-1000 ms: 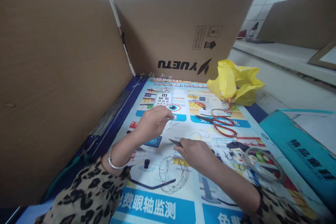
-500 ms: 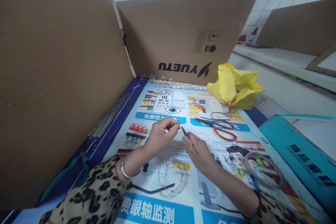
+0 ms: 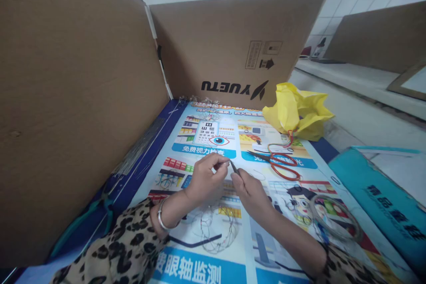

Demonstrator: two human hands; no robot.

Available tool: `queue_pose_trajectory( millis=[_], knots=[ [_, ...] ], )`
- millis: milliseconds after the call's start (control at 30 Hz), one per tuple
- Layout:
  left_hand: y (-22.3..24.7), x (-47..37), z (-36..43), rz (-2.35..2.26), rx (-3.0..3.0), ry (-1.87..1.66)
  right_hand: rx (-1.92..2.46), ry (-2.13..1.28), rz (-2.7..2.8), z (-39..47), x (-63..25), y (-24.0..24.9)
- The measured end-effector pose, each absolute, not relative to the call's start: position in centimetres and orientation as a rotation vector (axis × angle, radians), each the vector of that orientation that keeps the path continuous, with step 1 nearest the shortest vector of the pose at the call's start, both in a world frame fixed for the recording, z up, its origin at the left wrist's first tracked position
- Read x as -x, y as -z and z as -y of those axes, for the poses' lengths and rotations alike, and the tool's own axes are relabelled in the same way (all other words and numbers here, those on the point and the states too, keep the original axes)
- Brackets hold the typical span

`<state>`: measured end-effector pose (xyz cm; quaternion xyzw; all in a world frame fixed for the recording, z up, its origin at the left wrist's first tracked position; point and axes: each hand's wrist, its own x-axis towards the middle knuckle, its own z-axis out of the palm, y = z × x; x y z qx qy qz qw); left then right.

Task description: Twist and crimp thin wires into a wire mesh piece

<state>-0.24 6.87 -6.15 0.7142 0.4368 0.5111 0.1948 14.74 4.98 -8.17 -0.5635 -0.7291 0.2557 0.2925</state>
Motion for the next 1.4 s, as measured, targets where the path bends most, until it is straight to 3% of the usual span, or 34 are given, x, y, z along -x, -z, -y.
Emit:
queue_pose_trajectory(
  millis=[800, 1167, 1400],
  knots=[
    [6.6, 0.6, -7.2, -1.205, -2.434, -1.514, 1.617, -0.607, 2.01, -5.3, -14.1, 8.2],
    [5.5, 2.6, -8.0, -1.038, -2.797, -1.31, 1.637, -0.598, 2.219, -5.3, -15.1, 7.3],
    [3.4, 4.1, -8.5, -0.924, -3.02, -0.821, 1.612, -0.613, 2.383, -5.2, -15.3, 6.1]
  ],
)
